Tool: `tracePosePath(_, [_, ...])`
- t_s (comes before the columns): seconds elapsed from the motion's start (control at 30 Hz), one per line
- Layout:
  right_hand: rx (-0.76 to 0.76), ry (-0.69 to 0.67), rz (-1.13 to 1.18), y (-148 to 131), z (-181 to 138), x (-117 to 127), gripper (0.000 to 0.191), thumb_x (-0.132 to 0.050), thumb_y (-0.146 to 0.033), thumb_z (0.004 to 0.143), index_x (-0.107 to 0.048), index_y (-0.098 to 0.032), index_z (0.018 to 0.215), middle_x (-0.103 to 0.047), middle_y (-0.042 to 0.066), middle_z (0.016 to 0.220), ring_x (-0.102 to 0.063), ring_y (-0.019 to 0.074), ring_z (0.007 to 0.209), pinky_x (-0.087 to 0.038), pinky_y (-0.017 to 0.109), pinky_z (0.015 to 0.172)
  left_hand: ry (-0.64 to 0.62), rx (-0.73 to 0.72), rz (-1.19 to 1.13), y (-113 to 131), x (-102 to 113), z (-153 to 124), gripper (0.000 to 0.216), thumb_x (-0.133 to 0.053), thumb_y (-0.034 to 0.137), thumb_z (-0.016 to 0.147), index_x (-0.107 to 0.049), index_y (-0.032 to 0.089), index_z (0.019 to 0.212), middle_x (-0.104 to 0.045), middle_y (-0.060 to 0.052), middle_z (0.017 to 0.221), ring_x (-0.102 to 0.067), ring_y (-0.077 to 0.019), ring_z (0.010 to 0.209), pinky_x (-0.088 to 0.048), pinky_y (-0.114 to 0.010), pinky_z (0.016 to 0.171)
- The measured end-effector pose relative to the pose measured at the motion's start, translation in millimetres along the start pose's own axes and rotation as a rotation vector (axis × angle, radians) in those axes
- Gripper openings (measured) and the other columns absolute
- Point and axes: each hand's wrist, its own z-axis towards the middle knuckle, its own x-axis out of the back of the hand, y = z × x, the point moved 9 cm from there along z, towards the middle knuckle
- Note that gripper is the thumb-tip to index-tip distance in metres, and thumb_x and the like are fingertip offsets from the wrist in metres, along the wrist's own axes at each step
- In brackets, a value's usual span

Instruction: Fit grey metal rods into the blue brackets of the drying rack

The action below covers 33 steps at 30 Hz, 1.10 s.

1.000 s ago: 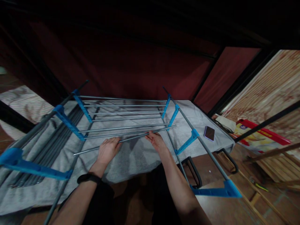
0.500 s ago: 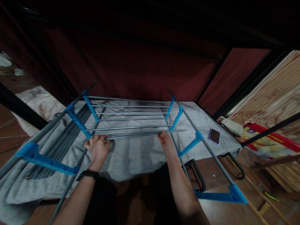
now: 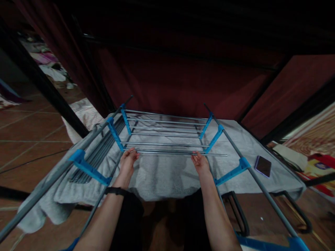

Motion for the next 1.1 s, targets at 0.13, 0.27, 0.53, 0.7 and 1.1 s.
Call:
tracePosePath(0.13, [0.004, -0.068, -0.028, 2.6, 1.1, -4.4, 0.011, -0.072, -0.015, 0.081, -0.063, -0.021, 0.077, -0.075, 0.0, 0.077, -0.073, 0.0138, 0.075, -0.063, 0.031, 0.083, 0.068, 0.151, -0.229, -5.8, 4.8, -7.8, 0.017, -0.066, 0.001, 0.08, -0.066, 0.016, 0.088, -0.067, 0.002, 0.072, -0.064, -0.0073, 0.059, -0.051, -0.015, 0.057])
tracePosePath(0.27, [-0.009, -0.118, -0.033, 8.0, 0.7, -9.7, 0.015, -0.075, -0.012, 0.075, -0.064, -0.02, 0.079, -0.077, 0.002, 0.083, -0.075, 0.0163, 0.083, -0.061, 0.036, 0.092, 0.091, 0.257, -0.363, -10.8, 6.9, -10.0, 0.016, -0.065, -0.001, 0.083, -0.064, 0.015, 0.082, -0.069, 0.0, 0.076, -0.066, -0.0083, 0.06, -0.054, -0.018, 0.06])
tracePosePath(0.53, [-0.047, -0.139, -0.007, 11.2, -4.3, -14.9, 0.019, -0.064, -0.003, 0.074, -0.064, -0.02, 0.081, -0.078, 0.004, 0.087, -0.075, 0.016, 0.082, -0.062, 0.037, 0.09, 0.108, 0.387, -0.413, -24.3, -0.4, -9.7, 0.017, -0.058, 0.003, 0.09, -0.061, 0.016, 0.08, -0.068, -0.002, 0.071, -0.064, -0.0101, 0.056, -0.055, -0.021, 0.058])
tracePosePath(0.7, [-0.146, -0.12, -0.04, 18.4, -3.9, -10.8, 0.014, -0.063, -0.006, 0.076, -0.062, -0.019, 0.08, -0.077, 0.005, 0.084, -0.075, 0.0164, 0.079, -0.064, 0.034, 0.083, 0.116, 0.413, -0.442, -29.3, 0.1, -9.3, 0.017, -0.058, 0.001, 0.09, -0.06, 0.016, 0.081, -0.068, -0.002, 0.071, -0.063, -0.0091, 0.055, -0.055, -0.021, 0.059])
tracePosePath(1.1, [-0.05, 0.037, -0.087, 15.5, 2.8, 9.4, 0.014, -0.061, -0.009, 0.083, -0.061, -0.022, 0.077, -0.07, -0.003, 0.071, -0.07, 0.0122, 0.07, -0.065, 0.028, 0.079, 0.035, 0.312, -0.498, -10.6, -5.5, -9.1, 0.019, -0.056, 0.0, 0.09, -0.066, 0.016, 0.09, -0.074, -0.004, 0.087, -0.07, -0.0105, 0.071, -0.056, -0.021, 0.068])
